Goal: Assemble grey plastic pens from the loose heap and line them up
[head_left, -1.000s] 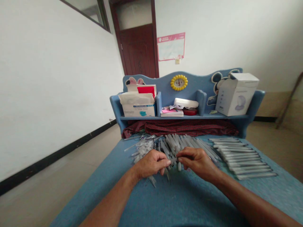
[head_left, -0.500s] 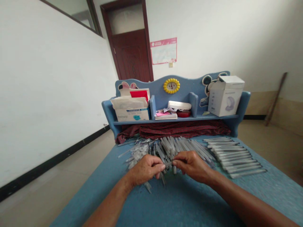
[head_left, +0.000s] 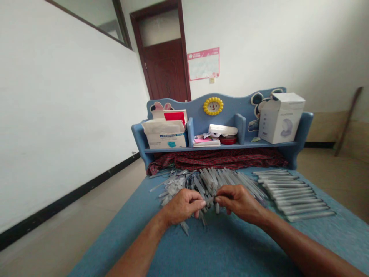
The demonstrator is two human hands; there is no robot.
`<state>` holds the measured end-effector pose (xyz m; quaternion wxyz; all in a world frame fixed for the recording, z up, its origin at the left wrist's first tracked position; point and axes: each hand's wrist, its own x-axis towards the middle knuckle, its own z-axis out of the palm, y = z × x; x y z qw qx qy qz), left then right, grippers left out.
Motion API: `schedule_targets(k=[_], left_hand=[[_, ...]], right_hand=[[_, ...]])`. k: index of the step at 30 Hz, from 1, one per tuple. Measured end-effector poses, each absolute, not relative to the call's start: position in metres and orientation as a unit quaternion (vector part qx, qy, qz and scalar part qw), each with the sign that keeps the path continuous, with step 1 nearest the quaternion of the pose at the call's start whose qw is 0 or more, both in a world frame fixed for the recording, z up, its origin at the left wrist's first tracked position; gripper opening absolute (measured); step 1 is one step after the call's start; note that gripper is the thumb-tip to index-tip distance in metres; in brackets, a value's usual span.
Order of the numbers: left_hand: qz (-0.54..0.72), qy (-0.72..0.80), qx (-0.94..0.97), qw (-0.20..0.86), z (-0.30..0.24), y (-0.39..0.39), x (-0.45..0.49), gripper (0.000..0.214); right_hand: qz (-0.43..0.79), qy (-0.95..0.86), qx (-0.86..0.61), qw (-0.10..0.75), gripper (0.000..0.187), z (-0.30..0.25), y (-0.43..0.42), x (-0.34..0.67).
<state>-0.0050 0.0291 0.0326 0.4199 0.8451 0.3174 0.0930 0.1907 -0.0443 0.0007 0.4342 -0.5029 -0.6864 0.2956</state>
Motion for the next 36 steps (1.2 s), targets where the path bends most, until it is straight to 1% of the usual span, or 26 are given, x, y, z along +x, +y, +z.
schedule_targets(k=[3, 4, 5, 8, 10, 11, 14, 15, 19, 21, 24, 25, 26, 27, 29, 31, 32, 35, 36], left_hand=[[0.094, 0.313, 0.845, 0.424, 0.0308, 0.0286, -0.0051, 0.03], [0.094, 0.313, 0.843, 0.427, 0.0303, 0.0286, -0.0052, 0.03], [0.094, 0.313, 0.841, 0.43, 0.0299, 0.0286, -0.0053, 0.03], [0.1, 0.319, 0.836, 0.435, 0.0292, 0.0286, -0.0054, 0.03], [0.101, 0.32, 0.834, 0.438, 0.0292, 0.0283, -0.0054, 0.029], [0.1, 0.319, 0.834, 0.439, 0.0293, 0.028, -0.0053, 0.029], [0.094, 0.318, 0.836, 0.438, 0.0298, 0.0269, -0.005, 0.028], [0.094, 0.318, 0.836, 0.438, 0.0299, 0.0267, -0.0048, 0.027], [0.098, 0.318, 0.834, 0.44, 0.03, 0.0261, -0.0047, 0.027], [0.096, 0.317, 0.834, 0.442, 0.03, 0.0259, -0.0048, 0.027], [0.092, 0.319, 0.834, 0.441, 0.0298, 0.026, -0.0047, 0.027], [0.093, 0.32, 0.834, 0.44, 0.0295, 0.0262, -0.0046, 0.027], [0.095, 0.321, 0.834, 0.439, 0.029, 0.0265, -0.0046, 0.027], [0.097, 0.321, 0.834, 0.439, 0.0285, 0.0269, -0.0045, 0.028], [0.101, 0.32, 0.833, 0.439, 0.0276, 0.0274, -0.0044, 0.028], [0.103, 0.318, 0.834, 0.438, 0.0273, 0.0275, -0.0043, 0.028], [0.103, 0.316, 0.836, 0.437, 0.0274, 0.0273, -0.0042, 0.028], [0.104, 0.316, 0.838, 0.432, 0.0284, 0.0263, -0.0038, 0.027], [0.106, 0.317, 0.838, 0.431, 0.0287, 0.026, -0.0037, 0.027]], right_hand=[[0.275, -0.699, -0.516, 0.411, 0.038, 0.0018, -0.0465, 0.1909], [0.277, -0.7, -0.515, 0.409, 0.04, 0.0018, -0.0466, 0.1912], [0.28, -0.699, -0.513, 0.412, 0.039, 0.0015, -0.0465, 0.1916], [0.292, -0.688, -0.503, 0.434, 0.024, 0.0003, -0.0457, 0.1913], [0.297, -0.686, -0.501, 0.437, 0.021, -0.0001, -0.0457, 0.1903], [0.295, -0.689, -0.503, 0.431, 0.023, 0.0001, -0.046, 0.1899], [0.285, -0.7, -0.513, 0.407, 0.042, 0.001, -0.047, 0.19], [0.281, -0.701, -0.516, 0.404, 0.043, 0.0013, -0.0471, 0.1903], [0.283, -0.689, -0.513, 0.426, 0.025, 0.0019, -0.0472, 0.1908], [0.287, -0.69, -0.512, 0.423, 0.025, 0.0019, -0.0475, 0.1903], [0.281, -0.696, -0.523, 0.405, 0.046, 0.0017, -0.0479, 0.1906], [0.278, -0.696, -0.525, 0.403, 0.049, 0.0015, -0.0478, 0.191], [0.277, -0.695, -0.525, 0.405, 0.048, 0.0013, -0.0475, 0.1914], [0.282, -0.694, -0.523, 0.407, 0.043, 0.0009, -0.0471, 0.1917], [0.297, -0.689, -0.514, 0.416, 0.028, 0.0, -0.0463, 0.1914], [0.309, -0.686, -0.51, 0.417, 0.023, -0.0011, -0.0457, 0.1905], [0.309, -0.687, -0.512, 0.413, 0.025, -0.0015, -0.0456, 0.1901], [0.298, -0.695, -0.52, 0.398, 0.045, -0.0019, -0.0456, 0.1902], [0.296, -0.696, -0.52, 0.397, 0.047, -0.0018, -0.0455, 0.1905]])
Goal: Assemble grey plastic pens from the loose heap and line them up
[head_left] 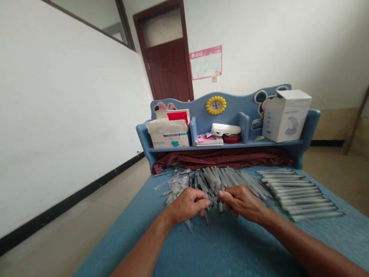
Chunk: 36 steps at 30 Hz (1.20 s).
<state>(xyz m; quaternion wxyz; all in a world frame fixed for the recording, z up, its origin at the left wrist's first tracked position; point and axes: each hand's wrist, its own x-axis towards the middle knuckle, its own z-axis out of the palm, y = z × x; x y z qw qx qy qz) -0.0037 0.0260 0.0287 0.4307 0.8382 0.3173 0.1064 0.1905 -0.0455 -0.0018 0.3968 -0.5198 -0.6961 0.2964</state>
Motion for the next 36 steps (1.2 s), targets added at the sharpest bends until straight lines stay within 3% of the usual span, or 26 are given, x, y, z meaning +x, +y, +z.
schedule_targets(k=[6, 11, 17, 22, 28, 36], left_hand=[[0.11, 0.317, 0.835, 0.436, 0.0303, 0.0249, -0.0034, 0.027], [0.109, 0.317, 0.839, 0.428, 0.0313, 0.0242, -0.0031, 0.027], [0.114, 0.316, 0.836, 0.433, 0.0302, 0.0244, -0.0032, 0.026], [0.119, 0.317, 0.837, 0.43, 0.0314, 0.0231, -0.0028, 0.025], [0.114, 0.31, 0.842, 0.426, 0.0306, 0.0235, -0.0027, 0.025], [0.169, 0.289, 0.883, 0.329, 0.0266, 0.026, -0.0019, 0.014]], right_hand=[[0.321, -0.68, -0.508, 0.42, 0.022, -0.0013, -0.0444, 0.1903], [0.29, -0.699, -0.517, 0.399, 0.047, -0.001, -0.0452, 0.1908], [0.309, -0.69, -0.506, 0.416, 0.025, -0.0028, -0.0458, 0.1901], [0.312, -0.69, -0.515, 0.401, 0.046, -0.0026, -0.0455, 0.1904], [0.352, -0.673, -0.495, 0.422, 0.027, 0.0008, -0.0464, 0.1897], [0.327, -0.677, -0.519, 0.406, 0.04, -0.0052, -0.0453, 0.1882]])
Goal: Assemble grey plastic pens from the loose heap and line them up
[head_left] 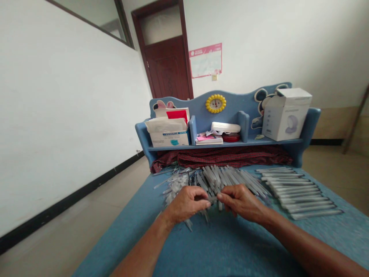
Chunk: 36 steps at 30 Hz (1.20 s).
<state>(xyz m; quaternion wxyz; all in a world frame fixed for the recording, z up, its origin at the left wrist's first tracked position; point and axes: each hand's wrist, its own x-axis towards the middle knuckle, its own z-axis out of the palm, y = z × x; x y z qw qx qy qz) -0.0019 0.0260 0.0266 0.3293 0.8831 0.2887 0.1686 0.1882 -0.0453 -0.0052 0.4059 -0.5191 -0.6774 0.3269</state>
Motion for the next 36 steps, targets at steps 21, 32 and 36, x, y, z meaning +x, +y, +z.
schedule_targets(k=[21, 32, 36], left_hand=[[0.156, 0.238, 0.94, 0.188, 0.029, 0.021, -0.001, 0.017], [0.252, 0.298, 0.879, 0.273, 0.032, 0.026, -0.002, 0.014], [0.316, 0.353, 0.796, 0.376, 0.032, 0.031, -0.003, 0.018]], right_hand=[[0.387, -0.602, -0.533, 0.452, 0.045, 0.003, -0.043, 0.191], [0.357, -0.613, -0.542, 0.45, 0.038, -0.004, -0.04, 0.193], [0.247, -0.673, -0.565, 0.408, 0.022, -0.012, -0.038, 0.193]])
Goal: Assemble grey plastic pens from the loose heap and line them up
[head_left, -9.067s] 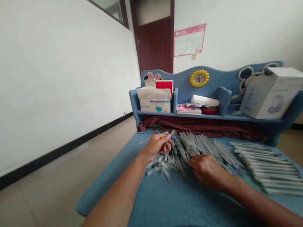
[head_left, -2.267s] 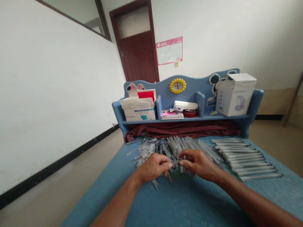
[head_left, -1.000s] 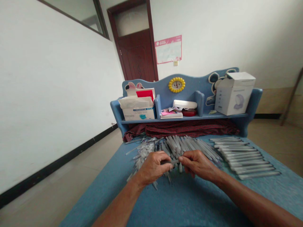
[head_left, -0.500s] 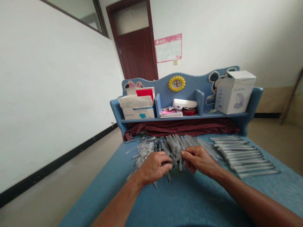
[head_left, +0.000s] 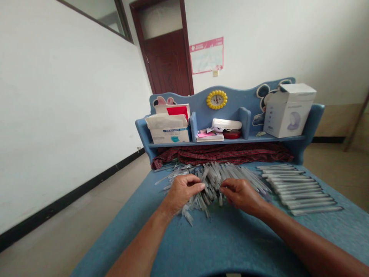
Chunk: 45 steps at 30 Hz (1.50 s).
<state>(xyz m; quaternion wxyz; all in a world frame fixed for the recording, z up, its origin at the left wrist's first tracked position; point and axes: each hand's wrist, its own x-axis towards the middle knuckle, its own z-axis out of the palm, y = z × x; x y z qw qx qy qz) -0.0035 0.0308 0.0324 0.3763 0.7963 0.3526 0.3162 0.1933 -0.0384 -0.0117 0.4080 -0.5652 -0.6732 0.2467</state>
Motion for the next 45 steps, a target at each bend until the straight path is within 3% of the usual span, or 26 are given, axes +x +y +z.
schedule_targets(k=[7, 13, 38, 45], left_hand=[[0.375, 0.376, 0.66, 0.531, 0.03, 0.033, -0.001, 0.025], [0.401, 0.361, 0.614, 0.576, 0.03, 0.035, -0.001, 0.025], [0.42, 0.355, 0.586, 0.595, 0.026, 0.038, -0.001, 0.023], [0.424, 0.353, 0.584, 0.596, 0.028, 0.036, -0.001, 0.022]], right_hand=[[0.07, -0.735, -0.629, 0.245, 0.023, -0.009, -0.04, 0.184], [-0.004, -0.731, -0.677, 0.084, 0.026, -0.007, -0.035, 0.17], [0.036, -0.723, -0.687, 0.057, 0.021, 0.0, -0.026, 0.171], [0.039, -0.731, -0.679, 0.056, 0.034, 0.005, -0.038, 0.174]])
